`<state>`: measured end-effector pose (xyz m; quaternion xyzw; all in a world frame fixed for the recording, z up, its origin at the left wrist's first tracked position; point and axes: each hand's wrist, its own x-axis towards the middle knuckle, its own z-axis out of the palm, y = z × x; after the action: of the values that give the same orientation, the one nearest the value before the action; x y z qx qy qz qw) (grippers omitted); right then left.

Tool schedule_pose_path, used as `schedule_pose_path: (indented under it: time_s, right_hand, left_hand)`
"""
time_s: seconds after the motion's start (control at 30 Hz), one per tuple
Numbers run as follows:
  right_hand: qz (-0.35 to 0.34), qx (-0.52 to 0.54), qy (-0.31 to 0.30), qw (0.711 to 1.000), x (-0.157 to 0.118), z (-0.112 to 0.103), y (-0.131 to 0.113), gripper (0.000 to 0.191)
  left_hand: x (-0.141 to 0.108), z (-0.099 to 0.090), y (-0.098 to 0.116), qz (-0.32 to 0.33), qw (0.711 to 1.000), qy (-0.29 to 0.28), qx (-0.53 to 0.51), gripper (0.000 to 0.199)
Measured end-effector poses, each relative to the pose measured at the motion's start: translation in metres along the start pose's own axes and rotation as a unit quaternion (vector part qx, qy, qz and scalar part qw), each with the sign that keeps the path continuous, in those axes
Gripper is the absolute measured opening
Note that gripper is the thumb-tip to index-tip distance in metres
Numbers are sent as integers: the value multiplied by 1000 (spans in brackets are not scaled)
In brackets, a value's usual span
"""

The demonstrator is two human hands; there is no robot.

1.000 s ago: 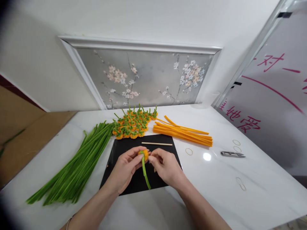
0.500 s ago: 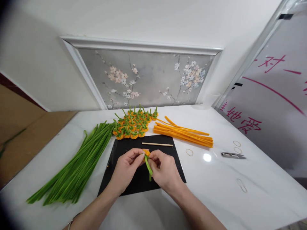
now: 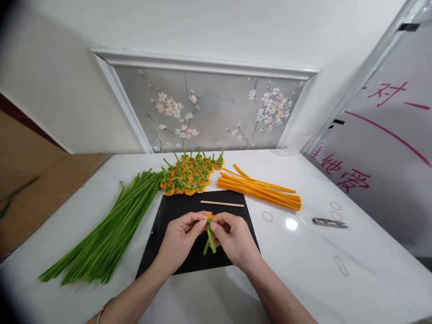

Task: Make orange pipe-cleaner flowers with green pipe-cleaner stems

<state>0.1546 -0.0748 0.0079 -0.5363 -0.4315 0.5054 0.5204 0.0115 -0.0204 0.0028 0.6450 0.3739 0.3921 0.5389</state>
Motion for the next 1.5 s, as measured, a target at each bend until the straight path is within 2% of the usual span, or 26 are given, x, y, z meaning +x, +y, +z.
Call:
schedule_pose_path:
  time_s: [0.13, 0.27, 0.43, 0.53, 0.63, 0.8, 0.87, 0.97, 1.07, 1.17, 1.23, 1.3, 1.4, 1.47, 1.5]
  right_hand:
    - [17, 72, 24, 997, 1, 3, -5, 30]
    - [15, 105, 35, 994, 2, 5, 1, 32]
    - [-34, -29, 62, 997, 4, 3, 11, 16]
    - [-87, -125, 92, 984, 4, 0, 14, 10]
    - [-139, -205, 96, 964, 3, -2, 14, 11]
    - [-231, -257, 75, 935, 2, -2, 9, 18]
    - [-247, -258, 71, 931, 3, -4, 7, 17]
    - [-177, -208, 65, 960, 4, -9, 5, 15]
    - [-54, -118, 34, 991, 3, -10, 1, 31]
    - [2, -89, -6, 996, 1, -7, -2, 41]
    - [5, -87, -20, 996, 0, -4, -4, 43]
    - [5, -88, -25, 996, 0, -3, -3, 41]
    - [-17, -126, -16, 992, -1, -4, -2, 31]
    - [-78, -211, -7, 974, -2, -6, -1, 23]
    - [-124, -272, -2, 954, -2, -7, 0, 20]
  left_hand:
    - [-2, 3, 5, -12, 1000, -2, -23, 13]
    - [-2, 5, 11, -81, 991, -3, -108, 17]
    - [-3, 5, 16, -140, 977, -1, -159, 22]
    - [-3, 5, 16, -164, 975, -10, -151, 21]
    - [-3, 5, 14, -180, 973, -18, -143, 20]
    - [-1, 1, 13, -208, 963, -54, -165, 22]
    - [0, -1, 15, -210, 960, -58, -174, 20]
    - [-1, -2, 17, -153, 980, -44, -120, 15]
    - [-3, -3, 13, -11, 1000, -3, 15, 14]
    - [-5, -3, 5, 144, 982, 23, 122, 19]
    - [-6, -2, 3, 193, 970, 12, 145, 23]
    - [-8, -2, 3, 192, 970, 0, 148, 25]
    - [-8, -1, 7, 154, 978, 5, 138, 23]
    - [-7, -1, 9, 126, 984, 13, 123, 20]
    - [-7, -1, 10, 105, 988, 11, 112, 18]
